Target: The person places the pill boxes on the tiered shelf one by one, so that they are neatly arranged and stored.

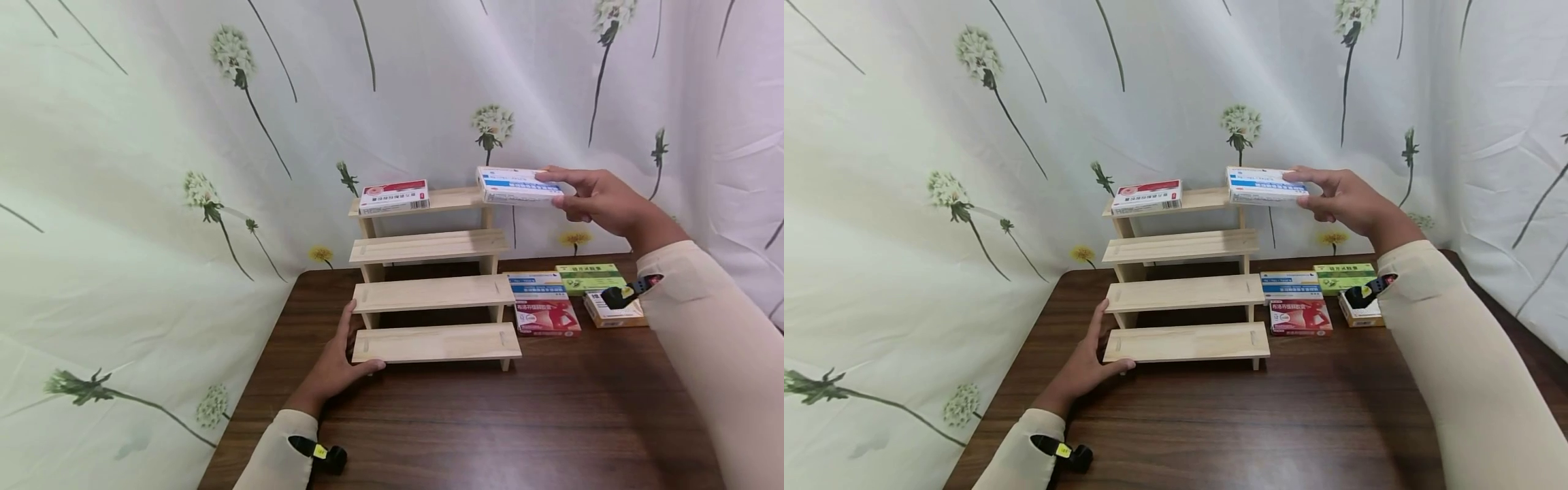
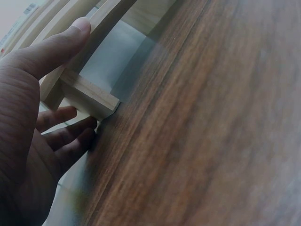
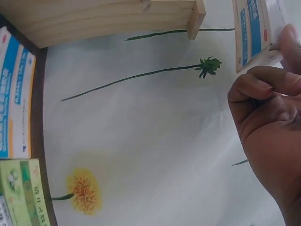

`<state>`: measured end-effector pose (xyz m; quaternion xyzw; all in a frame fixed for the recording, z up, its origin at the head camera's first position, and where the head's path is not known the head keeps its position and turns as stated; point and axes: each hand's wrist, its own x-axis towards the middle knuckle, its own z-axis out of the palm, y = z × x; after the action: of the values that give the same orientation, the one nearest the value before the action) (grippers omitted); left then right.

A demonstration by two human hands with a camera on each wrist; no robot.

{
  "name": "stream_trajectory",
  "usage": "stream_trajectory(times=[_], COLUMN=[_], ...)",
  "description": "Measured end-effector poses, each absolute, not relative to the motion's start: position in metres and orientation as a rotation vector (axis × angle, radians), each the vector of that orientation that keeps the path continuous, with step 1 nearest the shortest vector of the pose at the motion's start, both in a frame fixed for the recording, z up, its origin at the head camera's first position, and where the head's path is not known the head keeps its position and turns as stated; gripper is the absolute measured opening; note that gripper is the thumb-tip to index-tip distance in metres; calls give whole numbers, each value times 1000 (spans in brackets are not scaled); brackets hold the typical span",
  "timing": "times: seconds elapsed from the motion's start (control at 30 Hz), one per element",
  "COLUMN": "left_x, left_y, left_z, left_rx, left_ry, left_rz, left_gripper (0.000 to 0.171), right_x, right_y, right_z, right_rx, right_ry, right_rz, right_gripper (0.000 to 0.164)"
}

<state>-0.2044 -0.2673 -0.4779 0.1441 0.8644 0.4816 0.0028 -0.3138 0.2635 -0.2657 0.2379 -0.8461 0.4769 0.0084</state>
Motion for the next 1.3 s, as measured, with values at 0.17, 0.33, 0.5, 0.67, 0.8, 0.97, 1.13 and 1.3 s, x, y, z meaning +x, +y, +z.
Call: stream_trajectory(times=[0.17, 0.33, 0.5, 0.67, 0.8, 0.97, 1.13, 1.3], left_x=[-204, -205, -206, -206, -207, -206, -206, -205], left_y=[-268, -267, -267, -267, -267, -268, -267, -267], left_z=[-478, -479, -479, -479, -479, -480, -480, -481], left_rx=[445, 447, 469, 475, 471, 464, 463, 475], left_ry=[2712, 2721, 2716, 2712, 2714, 2727, 2734, 2740], left_rz=[1506, 1499, 1503, 1515, 1513, 1496, 1493, 1495], left_gripper=[131, 131, 132, 132, 133, 132, 131, 131], right_x=[-320, -326, -333, -340, -344, -348, -353, -358], right_y=[255, 249, 243, 237, 229, 218, 209, 202], right_z=[-261, -259, -257, -254, -253, -253, -255, -258], right_rx=[753, 771, 797, 815, 830, 838, 836, 828], right_ry=[-2680, -2678, -2707, -2749, -2768, -2777, -2772, -2763], right_rz=[1540, 1620, 1620, 1577, 1554, 1571, 1595, 1585], right_gripper=[53, 53, 52, 53, 53, 53, 52, 54])
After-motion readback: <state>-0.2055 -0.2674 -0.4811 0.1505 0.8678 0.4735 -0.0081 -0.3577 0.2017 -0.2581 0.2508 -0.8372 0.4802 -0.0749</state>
